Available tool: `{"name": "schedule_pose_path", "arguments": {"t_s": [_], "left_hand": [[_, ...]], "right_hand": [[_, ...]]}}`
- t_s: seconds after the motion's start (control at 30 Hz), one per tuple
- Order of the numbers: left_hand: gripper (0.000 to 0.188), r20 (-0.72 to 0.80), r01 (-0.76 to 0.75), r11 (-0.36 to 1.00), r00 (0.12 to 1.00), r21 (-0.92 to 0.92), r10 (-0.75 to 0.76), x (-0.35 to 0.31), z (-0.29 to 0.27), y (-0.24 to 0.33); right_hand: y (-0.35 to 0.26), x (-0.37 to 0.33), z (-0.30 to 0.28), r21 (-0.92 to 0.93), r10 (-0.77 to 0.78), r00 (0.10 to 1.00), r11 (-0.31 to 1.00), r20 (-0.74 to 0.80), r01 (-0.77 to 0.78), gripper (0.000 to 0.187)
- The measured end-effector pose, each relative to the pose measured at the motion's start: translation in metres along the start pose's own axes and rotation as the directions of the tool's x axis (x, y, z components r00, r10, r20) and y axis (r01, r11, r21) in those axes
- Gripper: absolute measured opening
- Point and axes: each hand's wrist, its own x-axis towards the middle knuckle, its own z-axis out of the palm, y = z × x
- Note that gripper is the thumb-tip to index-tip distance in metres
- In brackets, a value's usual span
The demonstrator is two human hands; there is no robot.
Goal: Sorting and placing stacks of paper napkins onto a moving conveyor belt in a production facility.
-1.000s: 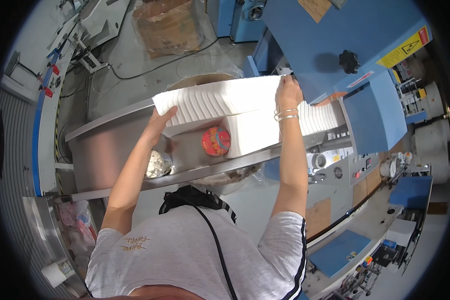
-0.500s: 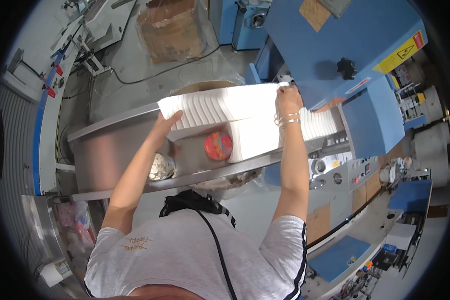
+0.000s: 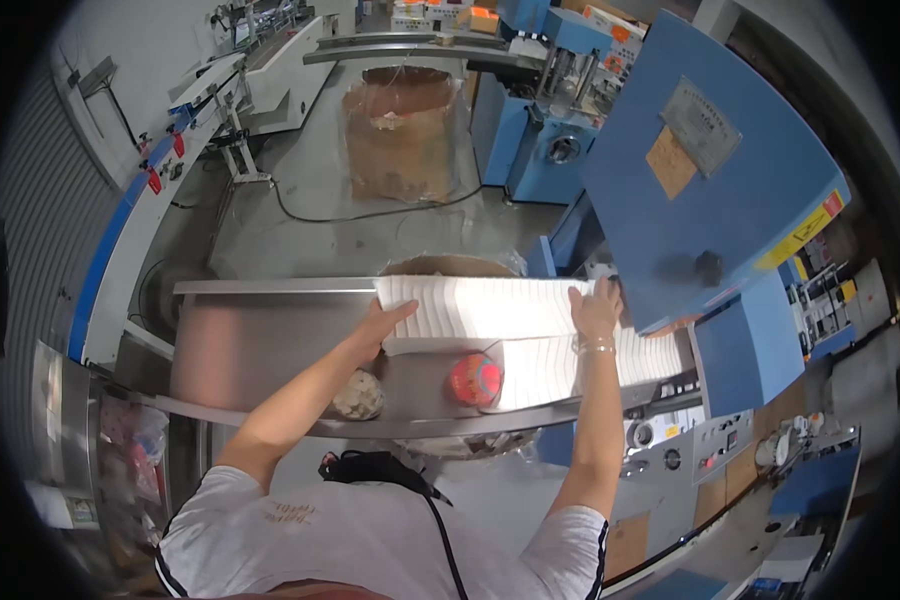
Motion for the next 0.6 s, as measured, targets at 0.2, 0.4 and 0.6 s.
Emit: {"name": "schedule_pose_path", "arguments": {"t_s": [0.2, 0.4, 0.6], "left_hand": [[0.089, 0.112, -0.015, 0.979, 0.993, -0.205, 0.038, 0.027, -0.035, -0.008], [0.075, -0.098, -0.041, 0.997, 0.995, -0.070, 0.034, -0.008, -0.100, 0.030], [0.069, 0.069, -0.034, 0.998, 0.997, -0.056, 0.038, -0.037, -0.260, 0.042]], "right_hand": [[-0.064, 0.009, 0.007, -0.024, -0.019, 0.986, 1.000, -0.163, 0.015, 0.059], [-0.152, -0.013, 0.007, -0.065, -0.060, 0.975, 0.997, -0.213, 0.047, 0.055], [-0.293, -0.079, -0.001, 0.030, -0.063, 0.971, 0.997, -0.229, 0.072, 0.055]]}}
